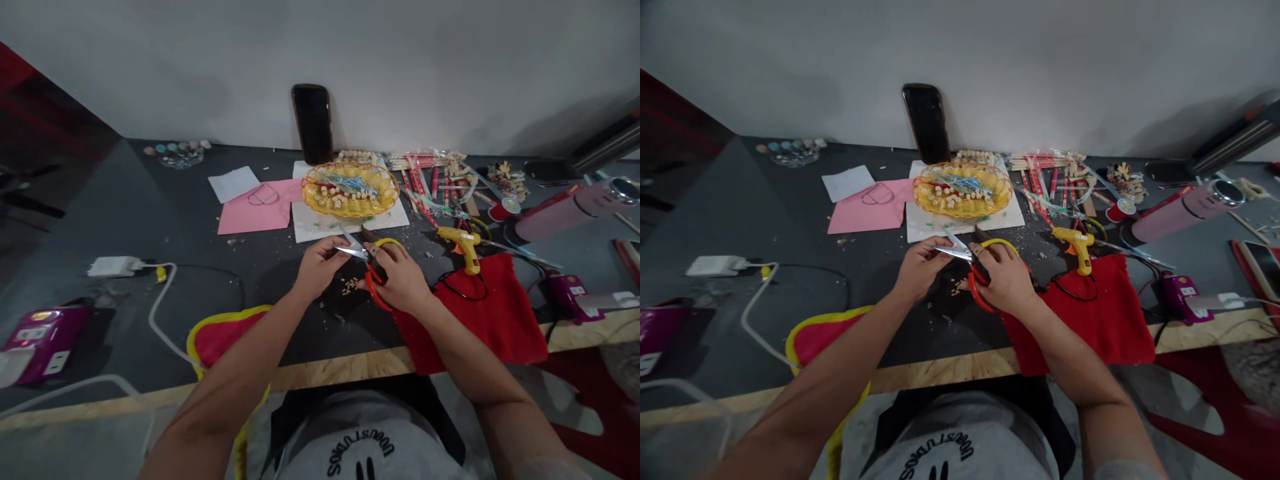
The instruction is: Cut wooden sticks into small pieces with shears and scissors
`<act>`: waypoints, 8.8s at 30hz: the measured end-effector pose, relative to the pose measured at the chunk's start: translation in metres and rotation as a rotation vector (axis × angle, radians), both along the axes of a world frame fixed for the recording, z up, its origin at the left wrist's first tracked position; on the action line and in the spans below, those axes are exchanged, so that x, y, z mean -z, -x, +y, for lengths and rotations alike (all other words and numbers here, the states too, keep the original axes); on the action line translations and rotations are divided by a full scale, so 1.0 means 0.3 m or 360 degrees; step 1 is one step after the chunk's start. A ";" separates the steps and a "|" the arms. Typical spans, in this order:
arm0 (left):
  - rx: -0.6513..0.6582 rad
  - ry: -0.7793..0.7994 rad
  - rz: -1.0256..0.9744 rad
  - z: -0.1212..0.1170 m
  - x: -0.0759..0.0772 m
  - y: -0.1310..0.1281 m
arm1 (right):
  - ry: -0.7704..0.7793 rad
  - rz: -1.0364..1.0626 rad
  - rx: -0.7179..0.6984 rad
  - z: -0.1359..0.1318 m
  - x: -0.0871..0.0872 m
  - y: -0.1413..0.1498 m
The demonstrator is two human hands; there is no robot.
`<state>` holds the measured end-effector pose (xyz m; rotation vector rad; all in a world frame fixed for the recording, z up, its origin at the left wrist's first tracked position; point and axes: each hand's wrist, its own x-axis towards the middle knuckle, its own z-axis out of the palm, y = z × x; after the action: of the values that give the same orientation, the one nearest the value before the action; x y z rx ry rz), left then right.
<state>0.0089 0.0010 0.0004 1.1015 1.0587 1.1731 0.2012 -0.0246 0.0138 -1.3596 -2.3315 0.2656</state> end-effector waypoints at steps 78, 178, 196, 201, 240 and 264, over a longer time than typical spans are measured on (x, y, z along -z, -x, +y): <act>0.0089 -0.0108 0.0297 -0.013 -0.025 0.022 | -0.0052 -0.0159 0.0028 -0.020 -0.014 0.003; 0.0058 -0.0286 0.0271 -0.030 -0.032 0.013 | 0.0195 0.0038 0.0001 -0.074 -0.048 0.063; -0.0411 -0.0152 0.0112 0.010 -0.015 0.020 | 0.0155 -0.0512 0.0364 0.030 -0.017 -0.054; -0.0397 -0.0182 0.0188 0.013 -0.008 0.027 | 0.0174 -0.0759 0.0218 0.027 -0.058 -0.027; -0.0306 -0.0210 0.0505 -0.010 -0.017 0.039 | 0.0908 0.0385 0.0305 0.585 -0.147 -0.124; -0.0326 -0.0381 0.0366 0.003 0.014 0.022 | -0.0023 -0.0785 -0.0457 0.742 -0.324 0.447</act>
<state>0.0024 0.0021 -0.0037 1.3643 1.2543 1.3866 0.0671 0.1980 0.1110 -1.1790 -2.9335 -0.0105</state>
